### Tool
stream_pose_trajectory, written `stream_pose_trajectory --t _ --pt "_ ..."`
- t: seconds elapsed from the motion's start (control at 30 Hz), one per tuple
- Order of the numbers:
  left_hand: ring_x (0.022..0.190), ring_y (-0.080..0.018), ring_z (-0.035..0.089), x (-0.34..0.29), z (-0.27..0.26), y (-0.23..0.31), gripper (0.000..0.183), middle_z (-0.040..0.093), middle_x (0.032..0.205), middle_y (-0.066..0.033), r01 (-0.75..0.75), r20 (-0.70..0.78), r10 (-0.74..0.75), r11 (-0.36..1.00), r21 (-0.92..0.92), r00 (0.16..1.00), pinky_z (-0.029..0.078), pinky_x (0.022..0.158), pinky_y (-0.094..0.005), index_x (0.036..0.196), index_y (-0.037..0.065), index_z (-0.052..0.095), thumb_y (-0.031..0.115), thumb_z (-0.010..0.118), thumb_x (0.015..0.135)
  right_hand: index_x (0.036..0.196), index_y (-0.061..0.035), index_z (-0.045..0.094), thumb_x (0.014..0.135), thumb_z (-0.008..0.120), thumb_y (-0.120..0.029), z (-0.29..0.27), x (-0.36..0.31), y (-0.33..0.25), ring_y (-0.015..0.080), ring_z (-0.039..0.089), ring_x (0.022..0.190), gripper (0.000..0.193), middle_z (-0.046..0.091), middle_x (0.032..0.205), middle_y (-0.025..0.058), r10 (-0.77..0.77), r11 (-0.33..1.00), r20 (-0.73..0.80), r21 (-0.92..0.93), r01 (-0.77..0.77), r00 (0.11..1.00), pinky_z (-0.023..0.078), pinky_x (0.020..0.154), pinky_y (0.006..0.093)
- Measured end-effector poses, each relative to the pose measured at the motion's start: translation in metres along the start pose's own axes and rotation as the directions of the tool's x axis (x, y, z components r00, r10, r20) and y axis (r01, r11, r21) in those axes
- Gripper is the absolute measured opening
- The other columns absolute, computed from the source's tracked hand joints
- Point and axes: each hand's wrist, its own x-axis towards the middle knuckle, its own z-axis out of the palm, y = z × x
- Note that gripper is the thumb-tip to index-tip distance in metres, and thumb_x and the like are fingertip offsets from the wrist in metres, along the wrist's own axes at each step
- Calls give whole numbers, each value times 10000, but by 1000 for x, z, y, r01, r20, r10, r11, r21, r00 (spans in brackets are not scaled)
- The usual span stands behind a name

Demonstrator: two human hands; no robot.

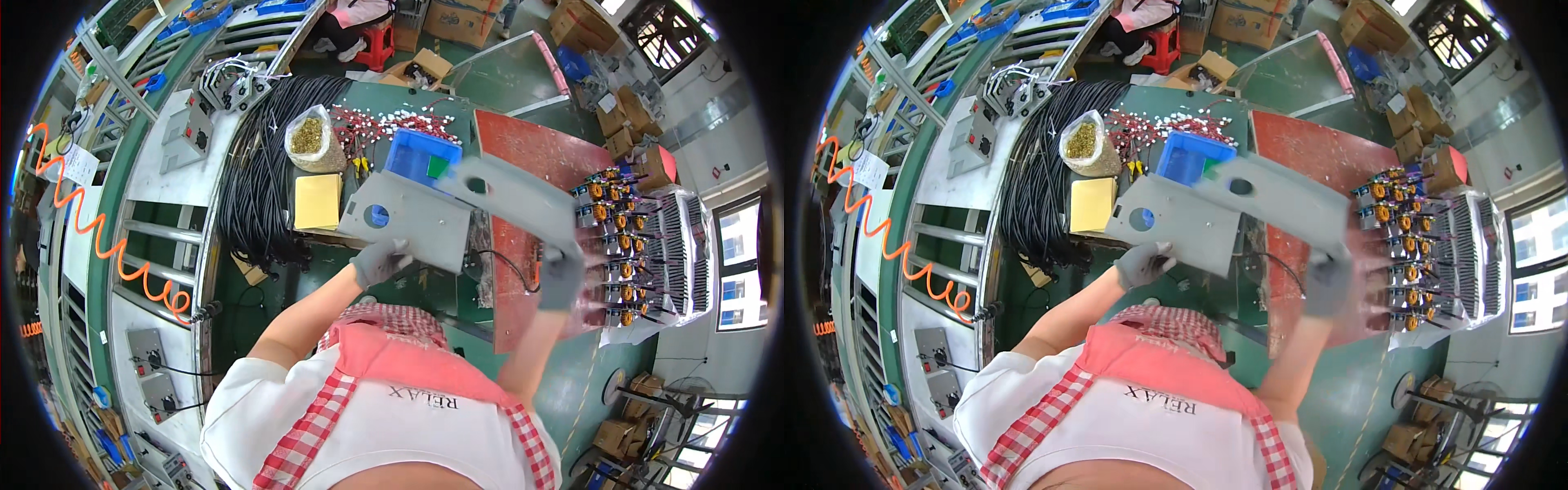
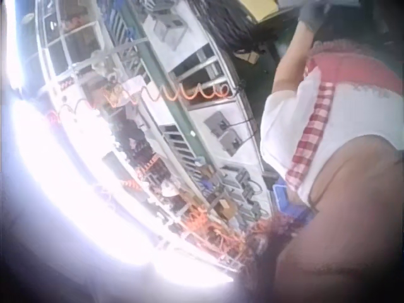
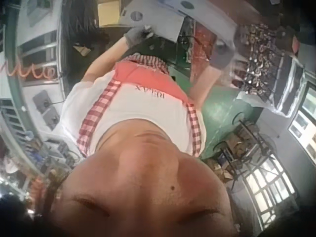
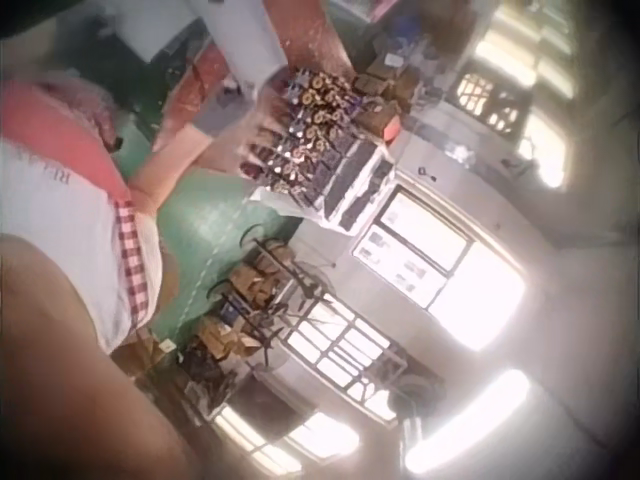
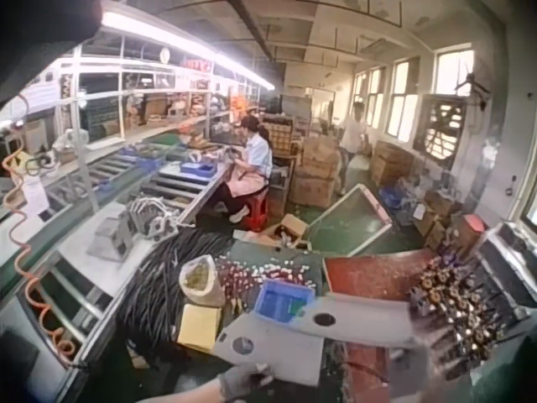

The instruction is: The person assembles an electronic device by placing a circuit board into a metal casing and securing it with a screwdriver. They then use a hot glue gun to apply adhesive to the board and insert a black cable into the assembly.

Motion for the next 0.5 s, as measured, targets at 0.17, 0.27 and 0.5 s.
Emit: stream_pose_trajectory --t 0.17,0.27,0.5 --pt "837 -166 626 60 -24 2 170 625 936 -50 130 -71 -138 986 -103 988 555 710 -234 1029 72 576 187 553 906 917 42 560 807 551 -15 108 90 87 144 547 741 125 583 870 84 495 669 196 536 -516 846 470 572 188" --pt "892 -191 627 106 -65 -14 230 607 1020 -80 114 0 -114 989 -91 993 551 668 -222 1084 46 539 218 481 942 967 13 568 817 544 -49 114 139 156 174 573 863 163 599 915 98 532 814 84 223 -537 842 491 594 220" --pt "1076 -317 533 47 -23 39 460 538 1161 -213 387 -56 -393 917 -99 918 531 751 -336 1249 -27 436 312 438 938 1099 -72 579 831 564 -198 51 194 191 313 577 1009 296 608 1070 143 345 296 101 -955 -6 933 489 794 369"
